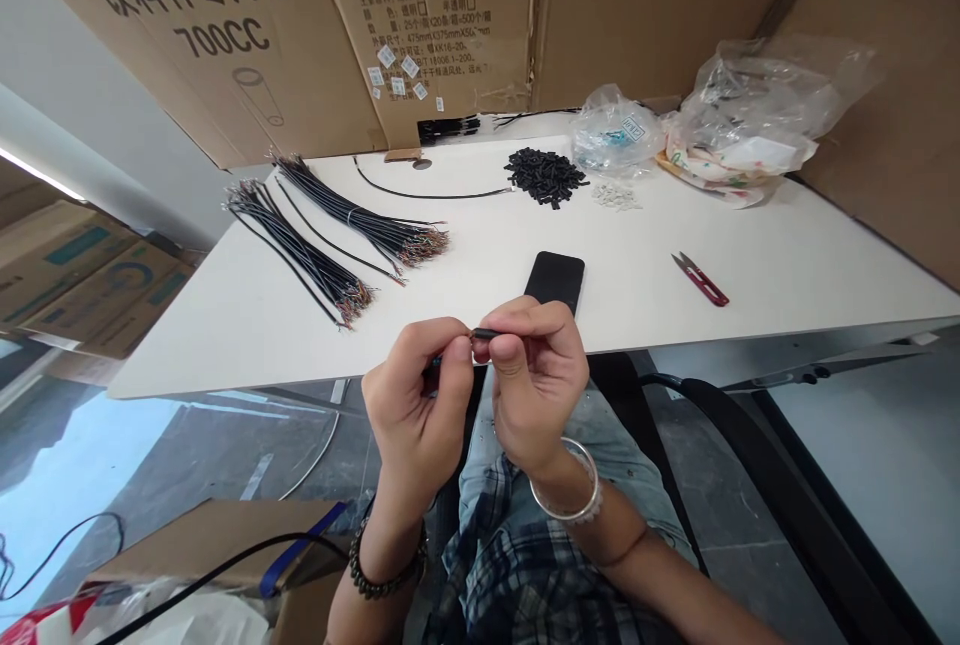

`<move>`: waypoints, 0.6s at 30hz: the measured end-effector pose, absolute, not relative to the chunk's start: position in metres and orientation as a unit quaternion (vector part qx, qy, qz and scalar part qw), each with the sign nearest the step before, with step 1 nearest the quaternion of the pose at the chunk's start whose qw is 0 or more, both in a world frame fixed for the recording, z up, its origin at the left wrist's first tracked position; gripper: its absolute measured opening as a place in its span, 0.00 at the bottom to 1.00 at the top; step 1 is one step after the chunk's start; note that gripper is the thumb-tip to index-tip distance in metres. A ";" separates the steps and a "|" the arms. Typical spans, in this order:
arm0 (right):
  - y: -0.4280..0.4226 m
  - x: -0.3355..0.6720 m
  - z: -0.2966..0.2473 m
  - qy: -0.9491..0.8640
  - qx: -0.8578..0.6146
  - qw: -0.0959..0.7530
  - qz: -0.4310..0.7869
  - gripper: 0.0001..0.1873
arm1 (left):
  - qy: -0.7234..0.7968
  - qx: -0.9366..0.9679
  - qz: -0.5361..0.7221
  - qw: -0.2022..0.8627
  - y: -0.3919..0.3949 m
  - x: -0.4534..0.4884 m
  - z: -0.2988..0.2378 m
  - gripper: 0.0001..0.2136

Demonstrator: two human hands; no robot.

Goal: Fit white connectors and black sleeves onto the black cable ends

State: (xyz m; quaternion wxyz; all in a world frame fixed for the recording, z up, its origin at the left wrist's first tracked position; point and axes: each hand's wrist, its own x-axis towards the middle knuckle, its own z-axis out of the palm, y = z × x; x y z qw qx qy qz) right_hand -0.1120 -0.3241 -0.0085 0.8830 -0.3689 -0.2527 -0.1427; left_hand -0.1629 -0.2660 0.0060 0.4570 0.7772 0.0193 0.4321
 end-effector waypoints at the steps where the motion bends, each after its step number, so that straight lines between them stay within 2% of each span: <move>1: -0.325 -0.112 -0.009 -0.253 -0.364 0.886 -0.137 0.02 | 0.023 0.779 0.432 0.453 -0.266 -0.163 0.006 0.06; 8: -0.326 -0.113 -0.009 -0.252 -0.332 0.903 -0.099 0.03 | 0.013 0.786 0.427 0.447 -0.266 -0.163 0.007 0.06; 18: -0.326 -0.113 -0.008 -0.244 -0.390 0.879 -0.124 0.05 | 0.014 0.788 0.429 0.442 -0.266 -0.163 0.006 0.06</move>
